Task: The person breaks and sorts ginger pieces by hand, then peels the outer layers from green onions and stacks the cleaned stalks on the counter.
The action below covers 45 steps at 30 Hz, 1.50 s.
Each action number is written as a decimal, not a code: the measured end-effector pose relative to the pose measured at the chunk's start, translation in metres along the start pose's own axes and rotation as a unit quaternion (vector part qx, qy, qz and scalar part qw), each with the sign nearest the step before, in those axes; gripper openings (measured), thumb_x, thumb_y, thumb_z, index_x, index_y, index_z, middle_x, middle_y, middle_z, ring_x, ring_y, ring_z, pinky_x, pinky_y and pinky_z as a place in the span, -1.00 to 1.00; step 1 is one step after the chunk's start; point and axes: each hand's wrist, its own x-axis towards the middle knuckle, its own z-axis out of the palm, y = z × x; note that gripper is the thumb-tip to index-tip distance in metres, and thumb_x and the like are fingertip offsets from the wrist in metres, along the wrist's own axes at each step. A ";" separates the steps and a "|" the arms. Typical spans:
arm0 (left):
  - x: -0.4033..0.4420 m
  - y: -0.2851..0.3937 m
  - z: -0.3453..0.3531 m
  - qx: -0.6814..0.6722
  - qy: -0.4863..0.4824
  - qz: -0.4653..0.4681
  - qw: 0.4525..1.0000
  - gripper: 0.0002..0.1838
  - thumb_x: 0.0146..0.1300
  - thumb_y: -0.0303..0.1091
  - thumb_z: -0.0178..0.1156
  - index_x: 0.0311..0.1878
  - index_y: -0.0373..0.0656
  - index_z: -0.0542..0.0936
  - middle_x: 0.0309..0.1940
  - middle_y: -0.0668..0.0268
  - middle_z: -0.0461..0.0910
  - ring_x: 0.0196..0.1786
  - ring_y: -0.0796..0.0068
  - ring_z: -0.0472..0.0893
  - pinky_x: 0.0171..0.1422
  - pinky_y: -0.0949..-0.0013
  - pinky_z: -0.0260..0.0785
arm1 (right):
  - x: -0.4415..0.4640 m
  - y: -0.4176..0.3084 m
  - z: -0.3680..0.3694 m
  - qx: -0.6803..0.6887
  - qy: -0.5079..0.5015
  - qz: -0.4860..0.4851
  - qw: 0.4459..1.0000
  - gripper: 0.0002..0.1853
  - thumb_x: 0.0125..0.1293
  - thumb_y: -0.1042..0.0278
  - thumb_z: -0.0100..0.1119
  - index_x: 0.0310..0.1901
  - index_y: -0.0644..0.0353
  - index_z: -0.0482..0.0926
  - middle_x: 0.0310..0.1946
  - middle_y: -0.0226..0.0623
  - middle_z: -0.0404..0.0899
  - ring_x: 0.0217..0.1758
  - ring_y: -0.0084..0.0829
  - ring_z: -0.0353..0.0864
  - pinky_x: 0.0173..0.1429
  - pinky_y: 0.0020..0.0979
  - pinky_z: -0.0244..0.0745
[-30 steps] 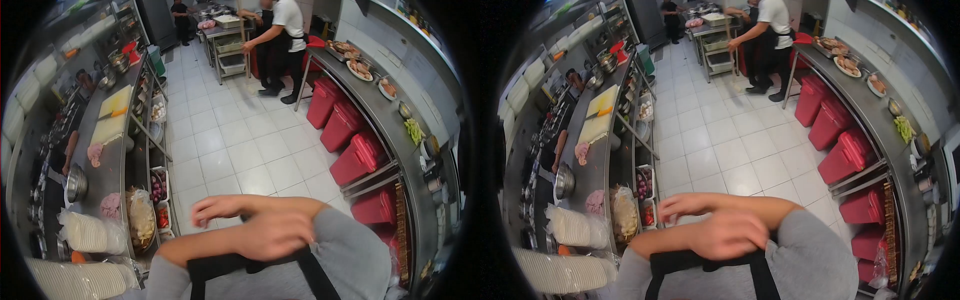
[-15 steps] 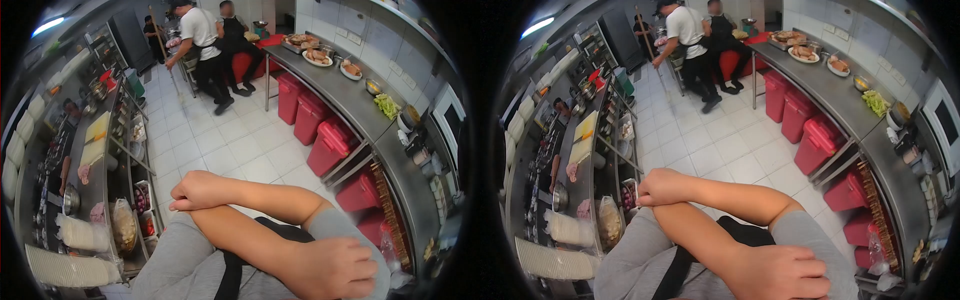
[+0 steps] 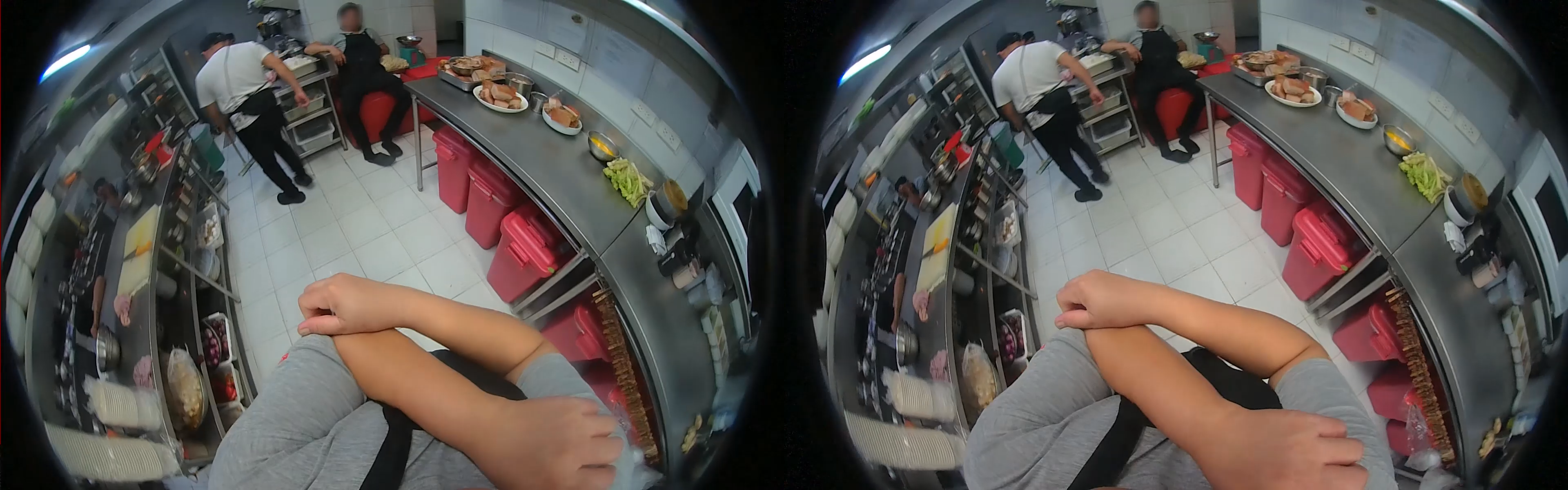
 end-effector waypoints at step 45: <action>0.089 -0.286 0.280 -0.264 -0.362 0.023 0.894 -0.61 0.04 -0.25 0.25 -0.05 -0.14 0.50 0.07 0.14 0.42 0.09 0.12 0.44 0.13 0.18 0.33 | -0.613 -0.141 0.067 0.197 0.793 0.358 0.453 -0.82 0.05 0.68 0.23 -0.46 0.18 0.44 -0.51 -0.38 0.54 -0.47 -0.61 0.53 -0.35 -0.61 0.45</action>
